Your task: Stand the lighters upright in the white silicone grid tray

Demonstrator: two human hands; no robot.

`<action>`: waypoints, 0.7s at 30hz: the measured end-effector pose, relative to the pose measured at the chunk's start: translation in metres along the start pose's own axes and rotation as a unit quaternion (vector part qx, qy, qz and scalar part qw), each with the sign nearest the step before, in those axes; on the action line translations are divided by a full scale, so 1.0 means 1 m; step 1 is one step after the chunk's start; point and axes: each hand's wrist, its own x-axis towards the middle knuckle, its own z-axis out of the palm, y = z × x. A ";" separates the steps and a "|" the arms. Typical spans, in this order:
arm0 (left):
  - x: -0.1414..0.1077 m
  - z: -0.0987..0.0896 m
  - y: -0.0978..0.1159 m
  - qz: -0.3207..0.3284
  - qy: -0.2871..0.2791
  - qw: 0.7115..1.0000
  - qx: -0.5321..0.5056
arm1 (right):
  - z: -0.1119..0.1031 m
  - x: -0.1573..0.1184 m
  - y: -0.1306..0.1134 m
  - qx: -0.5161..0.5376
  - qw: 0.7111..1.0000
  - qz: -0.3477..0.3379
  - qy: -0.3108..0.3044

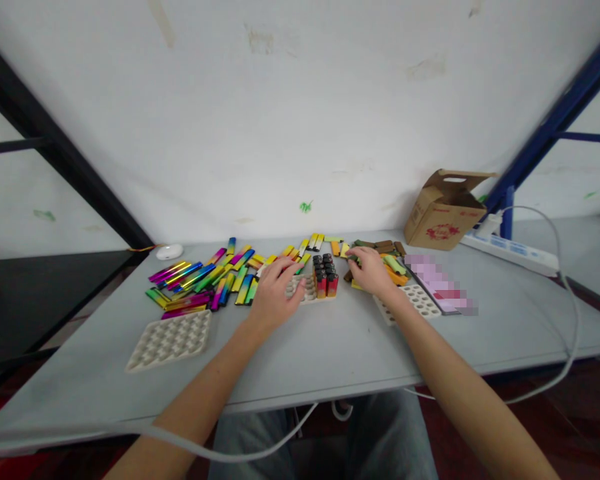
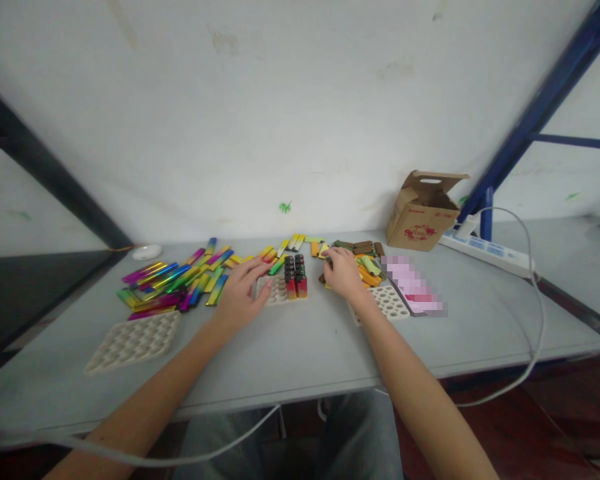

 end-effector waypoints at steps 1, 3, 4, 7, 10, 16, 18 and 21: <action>-0.001 -0.002 -0.007 -0.009 -0.005 1.000 0.012 | 0.000 0.000 0.001 -0.012 1.000 -0.016 -0.007; -0.003 -0.007 -0.024 -0.013 -0.023 0.999 0.036 | 0.000 0.000 0.001 -0.026 0.999 -0.041 -0.023; -0.005 -0.010 -0.033 -0.014 -0.037 0.998 0.051 | 0.000 0.000 0.001 -0.028 0.998 -0.049 -0.031; -0.010 -0.019 -0.057 -0.020 -0.047 0.996 0.075 | 0.001 -0.001 0.001 -0.031 0.996 -0.060 -0.057; -0.013 -0.025 -0.070 -0.025 -0.060 0.994 0.088 | 0.001 -0.003 -0.001 -0.037 0.993 -0.067 -0.093; -0.016 -0.029 -0.062 -0.010 -0.131 0.984 0.121 | -0.007 -0.009 -0.015 -0.049 0.976 -0.096 -0.189; -0.017 -0.029 -0.056 -0.004 -0.158 0.980 0.120 | -0.009 -0.010 -0.019 -0.050 0.972 -0.097 -0.208; -0.019 -0.029 -0.050 0.000 -0.201 0.973 0.110 | -0.009 -0.010 -0.023 -0.051 0.970 -0.100 -0.217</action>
